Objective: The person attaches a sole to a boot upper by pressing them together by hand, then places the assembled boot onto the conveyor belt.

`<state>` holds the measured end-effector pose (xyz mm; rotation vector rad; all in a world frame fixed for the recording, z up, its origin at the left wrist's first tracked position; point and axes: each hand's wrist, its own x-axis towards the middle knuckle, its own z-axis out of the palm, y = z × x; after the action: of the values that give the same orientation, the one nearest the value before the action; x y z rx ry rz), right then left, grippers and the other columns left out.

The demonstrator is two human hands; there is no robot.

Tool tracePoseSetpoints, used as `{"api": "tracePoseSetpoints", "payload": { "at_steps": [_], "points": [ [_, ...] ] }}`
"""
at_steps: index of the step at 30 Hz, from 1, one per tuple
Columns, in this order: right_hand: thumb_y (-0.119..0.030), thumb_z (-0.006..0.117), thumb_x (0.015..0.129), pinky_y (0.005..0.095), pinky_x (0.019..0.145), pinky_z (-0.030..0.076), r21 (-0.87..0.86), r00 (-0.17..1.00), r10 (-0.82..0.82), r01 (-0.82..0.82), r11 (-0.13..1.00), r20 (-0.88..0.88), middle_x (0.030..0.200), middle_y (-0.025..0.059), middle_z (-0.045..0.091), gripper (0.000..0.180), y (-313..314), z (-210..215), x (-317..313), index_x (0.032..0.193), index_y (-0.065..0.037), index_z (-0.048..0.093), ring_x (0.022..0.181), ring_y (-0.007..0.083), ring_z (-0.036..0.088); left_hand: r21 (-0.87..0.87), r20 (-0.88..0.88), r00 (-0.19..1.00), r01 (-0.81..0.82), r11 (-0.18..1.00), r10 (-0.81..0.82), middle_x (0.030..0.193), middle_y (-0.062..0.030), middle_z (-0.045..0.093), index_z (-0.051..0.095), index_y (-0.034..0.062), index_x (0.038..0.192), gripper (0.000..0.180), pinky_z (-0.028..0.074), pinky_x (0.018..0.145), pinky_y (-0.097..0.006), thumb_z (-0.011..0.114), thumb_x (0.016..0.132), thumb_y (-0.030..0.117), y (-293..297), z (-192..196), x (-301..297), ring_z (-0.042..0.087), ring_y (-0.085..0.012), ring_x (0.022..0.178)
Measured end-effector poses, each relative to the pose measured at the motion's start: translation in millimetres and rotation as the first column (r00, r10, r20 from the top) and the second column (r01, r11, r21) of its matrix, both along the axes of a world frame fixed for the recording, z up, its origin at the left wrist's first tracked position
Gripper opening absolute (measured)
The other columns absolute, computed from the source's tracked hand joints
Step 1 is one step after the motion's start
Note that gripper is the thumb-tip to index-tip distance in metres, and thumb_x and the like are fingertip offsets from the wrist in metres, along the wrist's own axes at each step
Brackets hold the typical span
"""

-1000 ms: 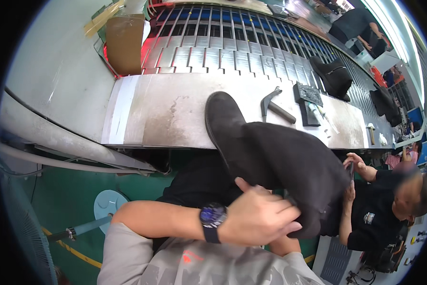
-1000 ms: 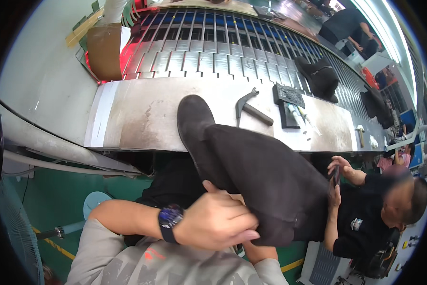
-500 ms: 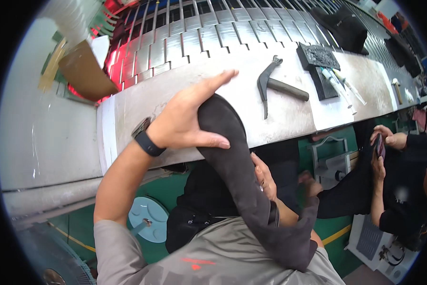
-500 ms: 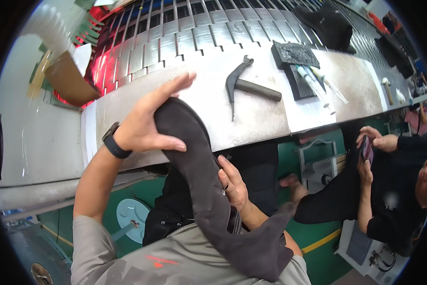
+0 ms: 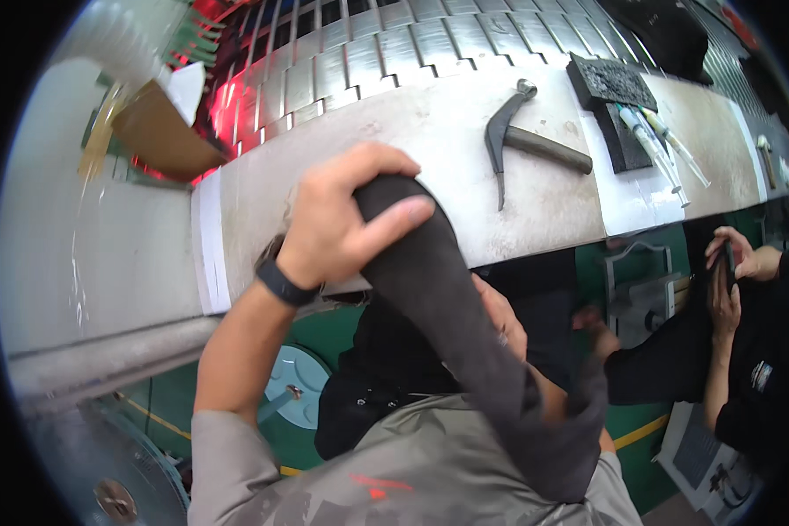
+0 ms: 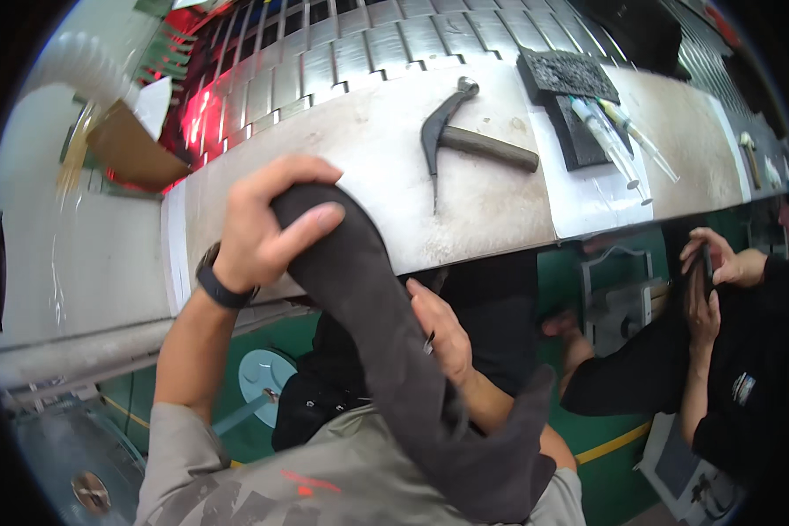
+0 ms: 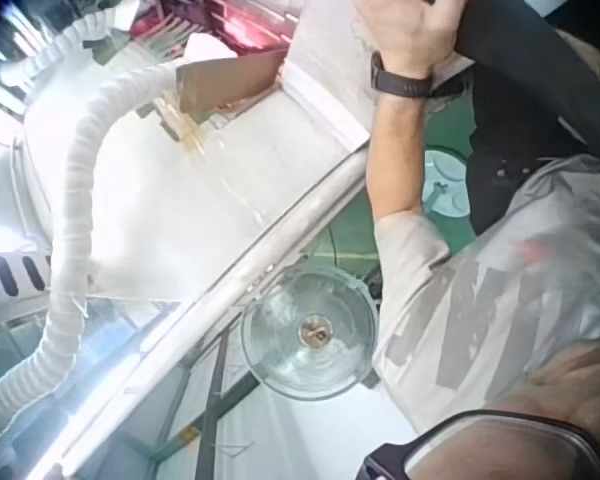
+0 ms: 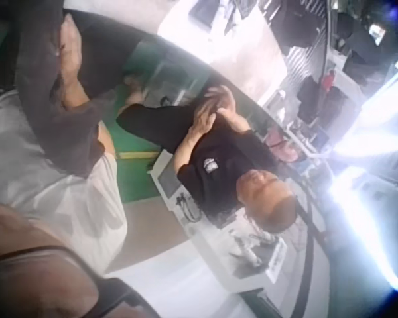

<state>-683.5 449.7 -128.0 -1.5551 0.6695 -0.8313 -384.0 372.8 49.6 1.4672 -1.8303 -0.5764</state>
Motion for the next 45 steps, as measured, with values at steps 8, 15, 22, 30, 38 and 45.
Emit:
{"api": "tracePoseSetpoints", "payload": {
  "at_steps": [8,15,22,30,38,45],
  "points": [
    [-0.020,0.077,0.090,0.0434,0.119,0.043,0.487,0.992,-0.067,0.009,0.873,0.103,0.150,0.0147,0.055,0.076,21.8,131.3,-12.2,0.156,0.001,0.043,0.139,0.0300,0.054,0.155,-0.566,0.820,0.209,0.966,-0.087,0.106,-0.0213,0.078,0.080,-0.0066,0.098,0.073,0.049,0.108,-0.037,0.039,0.115,0.052,-18.6,-30.3,14.0,0.071,-0.0278,0.109],
    [-0.014,0.070,0.099,0.0479,0.107,0.053,0.073,0.997,-0.080,0.080,0.994,-0.003,0.141,0.0203,0.064,0.052,33.9,96.1,-11.5,0.146,0.001,0.054,0.121,0.0338,0.068,0.161,-0.528,0.849,0.128,0.979,-0.025,0.105,-0.0193,0.078,0.080,-0.0047,0.096,0.068,0.051,0.104,-0.037,0.047,0.112,0.053,-8.0,-22.9,2.8,0.071,-0.0277,0.107],
    [-0.018,0.066,0.105,0.0546,0.105,0.054,-0.798,0.889,-0.281,-0.140,0.586,-0.362,0.140,0.0259,0.064,0.038,-1.9,80.3,-3.3,0.140,-0.008,0.059,0.125,0.0395,0.067,-0.187,0.300,0.939,0.233,0.954,-0.170,0.154,-0.0219,0.059,0.060,-0.0009,0.147,0.095,0.039,0.122,-0.052,0.083,0.082,0.063,27.1,-18.7,27.2,0.053,-0.0412,0.146],
    [-0.017,0.066,0.105,0.0574,0.102,0.055,-0.742,0.888,-0.360,0.033,0.669,-0.286,0.137,0.0251,0.066,0.037,12.4,73.5,6.4,0.141,-0.013,0.061,0.125,0.0418,0.067,-0.258,0.459,0.872,0.313,0.914,-0.170,0.122,-0.0156,0.077,0.075,-0.0007,0.119,0.082,0.050,0.109,-0.055,0.081,0.079,0.071,24.0,-15.5,12.5,0.073,-0.0369,0.115],
    [-0.026,0.062,0.105,0.0595,0.117,0.043,-0.431,0.800,0.030,-0.354,0.830,-0.599,0.150,0.0315,0.055,0.047,-14.1,130.7,-15.7,0.147,-0.004,0.057,0.142,0.0481,0.053,-0.225,0.453,0.879,0.275,0.935,-0.150,0.111,-0.0126,0.079,0.077,0.0019,0.110,0.063,0.054,0.104,-0.050,0.083,0.083,0.059,10.8,-7.8,-1.4,0.075,-0.0319,0.104],
    [-0.024,0.063,0.107,0.0486,0.102,0.055,-0.621,0.832,-0.072,-0.350,0.701,-0.551,0.136,0.0323,0.064,0.045,-19.5,125.4,-10.1,0.138,0.008,0.061,0.128,0.0386,0.065,-0.093,0.518,0.812,0.367,0.926,-0.269,0.106,-0.0063,0.080,0.078,0.0070,0.105,0.039,0.055,0.101,-0.048,0.083,0.086,0.041,-2.4,-6.3,-15.0,0.075,-0.0265,0.103]
  ]
}}
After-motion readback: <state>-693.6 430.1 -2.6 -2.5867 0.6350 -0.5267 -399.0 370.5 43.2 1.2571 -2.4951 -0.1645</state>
